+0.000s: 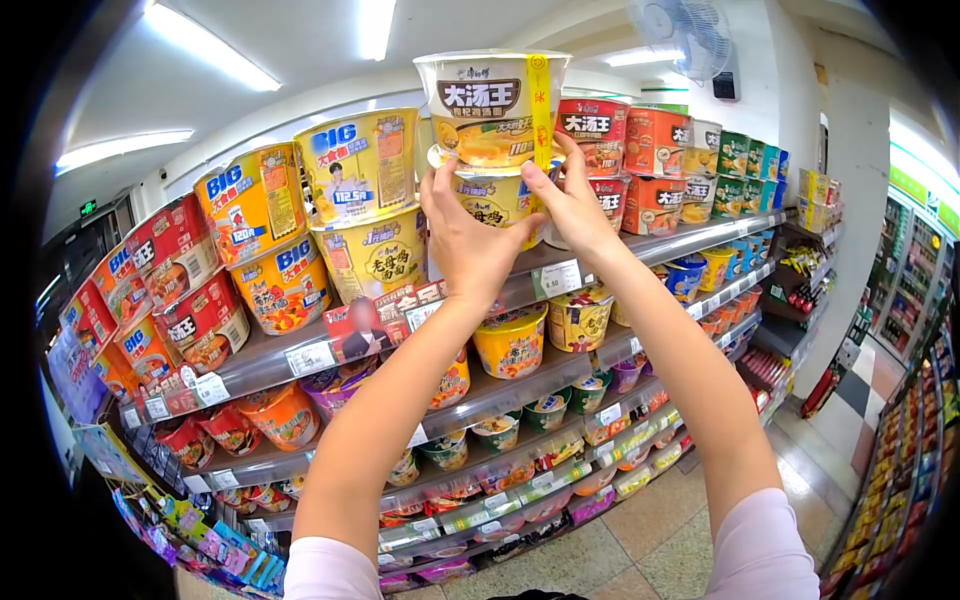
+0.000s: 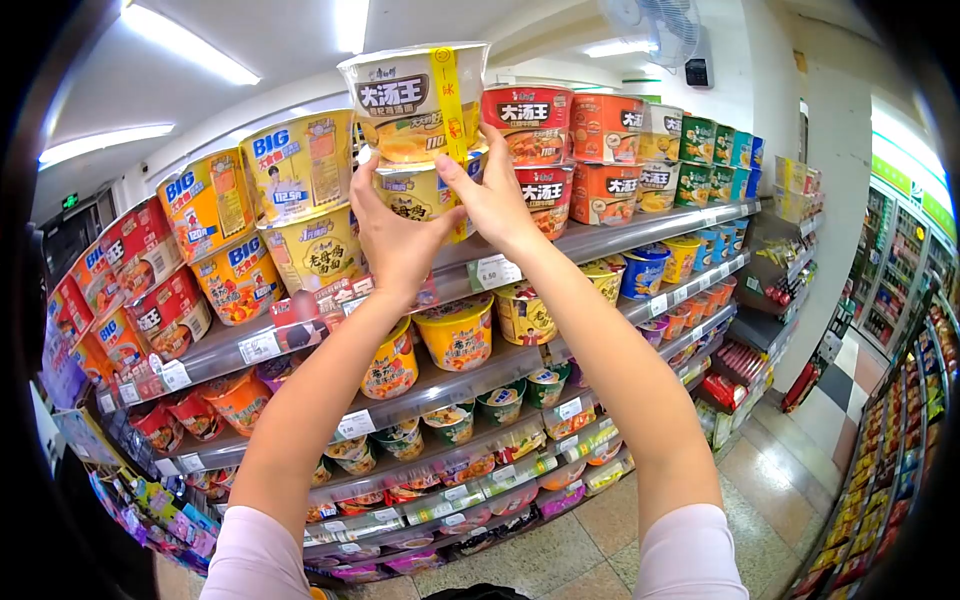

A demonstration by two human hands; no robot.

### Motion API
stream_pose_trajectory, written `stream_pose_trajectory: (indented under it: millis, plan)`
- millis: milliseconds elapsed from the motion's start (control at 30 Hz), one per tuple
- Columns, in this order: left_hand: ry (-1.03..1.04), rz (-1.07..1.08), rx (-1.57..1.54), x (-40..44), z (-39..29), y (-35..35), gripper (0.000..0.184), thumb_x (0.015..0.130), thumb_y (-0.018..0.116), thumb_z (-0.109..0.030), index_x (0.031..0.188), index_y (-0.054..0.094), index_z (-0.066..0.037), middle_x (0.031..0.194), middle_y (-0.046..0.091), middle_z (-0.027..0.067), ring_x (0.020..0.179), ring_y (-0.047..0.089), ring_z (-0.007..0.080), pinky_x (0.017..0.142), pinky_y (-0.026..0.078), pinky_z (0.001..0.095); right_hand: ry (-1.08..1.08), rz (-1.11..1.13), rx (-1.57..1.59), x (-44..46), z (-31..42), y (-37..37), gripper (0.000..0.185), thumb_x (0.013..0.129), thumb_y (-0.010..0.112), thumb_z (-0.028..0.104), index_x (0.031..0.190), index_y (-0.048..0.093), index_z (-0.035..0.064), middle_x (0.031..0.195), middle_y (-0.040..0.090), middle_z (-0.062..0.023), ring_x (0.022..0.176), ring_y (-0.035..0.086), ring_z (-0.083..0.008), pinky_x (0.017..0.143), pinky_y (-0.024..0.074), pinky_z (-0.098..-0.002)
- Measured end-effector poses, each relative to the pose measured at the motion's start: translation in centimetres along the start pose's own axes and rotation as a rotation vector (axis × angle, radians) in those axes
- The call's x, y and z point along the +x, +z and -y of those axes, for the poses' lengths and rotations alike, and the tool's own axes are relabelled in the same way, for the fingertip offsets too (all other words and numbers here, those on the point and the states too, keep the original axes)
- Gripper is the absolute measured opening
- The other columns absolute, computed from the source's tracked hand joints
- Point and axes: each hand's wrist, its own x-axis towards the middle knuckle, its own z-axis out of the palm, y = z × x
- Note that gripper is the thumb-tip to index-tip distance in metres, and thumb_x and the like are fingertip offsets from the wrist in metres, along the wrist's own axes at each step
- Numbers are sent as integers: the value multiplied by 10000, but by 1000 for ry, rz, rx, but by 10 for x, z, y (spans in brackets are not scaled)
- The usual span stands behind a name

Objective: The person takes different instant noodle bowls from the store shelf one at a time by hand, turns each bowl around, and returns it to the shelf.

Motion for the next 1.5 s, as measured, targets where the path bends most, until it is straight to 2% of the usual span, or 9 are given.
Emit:
stream_pose_trajectory:
  millis: [300, 600, 833, 900, 1033, 1133, 1300, 1367, 1500]
  plan:
    - [-4, 110, 82, -11, 19, 2, 835, 612, 783, -242, 1259, 279, -84, 1299, 300, 222, 1209, 330, 385, 958, 340, 436, 74, 174, 227, -2, -31, -5, 804, 831, 560, 435, 1336, 143, -31, 1329, 317, -212, 1239, 324, -279, 1013, 269, -347]
    - [88, 379, 253, -20, 19, -24, 804, 736, 666, -269, 1368, 190, -125, 1338, 227, 322, 1228, 308, 429, 972, 325, 445, 261, 35, 109, 2, -49, -1, 618, 869, 482, 440, 1284, 308, 16, 1221, 468, -200, 1121, 467, -273, 914, 375, -349]
    - [58, 582, 239, -29, 1, -48, 750, 718, 663, -280, 1340, 277, -114, 1348, 267, 265, 1207, 355, 402, 947, 359, 436, 63, -115, -150, -19, -69, 7, 552, 872, 470, 397, 1255, 349, 19, 1074, 553, -229, 989, 550, -349, 876, 403, -388]
    - [93, 620, 292, -30, 3, -50, 731, 711, 669, -284, 1325, 309, -118, 1347, 278, 245, 1198, 370, 390, 940, 365, 433, 37, -67, -8, -43, -48, 3, 519, 863, 512, 328, 1248, 354, 18, 1086, 530, -225, 998, 535, -334, 883, 395, -390]
    - [181, 576, 333, -35, 13, -47, 704, 704, 678, -285, 1300, 348, -108, 1345, 293, 222, 1180, 393, 380, 920, 380, 435, -214, 85, -457, -87, -24, -22, 456, 819, 567, 220, 1199, 408, 25, 1165, 475, -184, 1091, 451, -342, 910, 370, -389]
    - [213, 533, 345, -43, 20, -44, 692, 700, 683, -290, 1281, 365, -88, 1336, 305, 217, 1165, 396, 384, 934, 359, 432, -212, 229, -542, -115, -12, -50, 414, 813, 573, 215, 1162, 450, 28, 1160, 487, -167, 1094, 452, -340, 913, 368, -385]
    - [378, 325, 353, -59, 35, -34, 573, 706, 672, -258, 1196, 443, -70, 1196, 438, 168, 1040, 458, 335, 883, 351, 421, 322, 317, -421, -218, -14, -113, 329, 834, 558, 228, 1091, 527, 25, 1029, 592, -141, 906, 596, -251, 768, 470, -346]
    - [483, 311, 465, -64, 44, -32, 493, 710, 668, -241, 1138, 493, -72, 1094, 500, 137, 981, 480, 305, 855, 358, 399, 503, 170, -425, -307, -41, -136, 293, 842, 555, 257, 1034, 555, 36, 949, 618, -129, 852, 607, -240, 730, 483, -323]
    - [445, 281, 463, -66, 36, -29, 398, 695, 677, -231, 1039, 560, -67, 1041, 525, 116, 959, 487, 293, 843, 362, 390, 1191, 20, -823, -557, -39, -150, 218, 845, 499, 180, 917, 577, -10, 842, 607, -191, 774, 585, -296, 651, 442, -377]
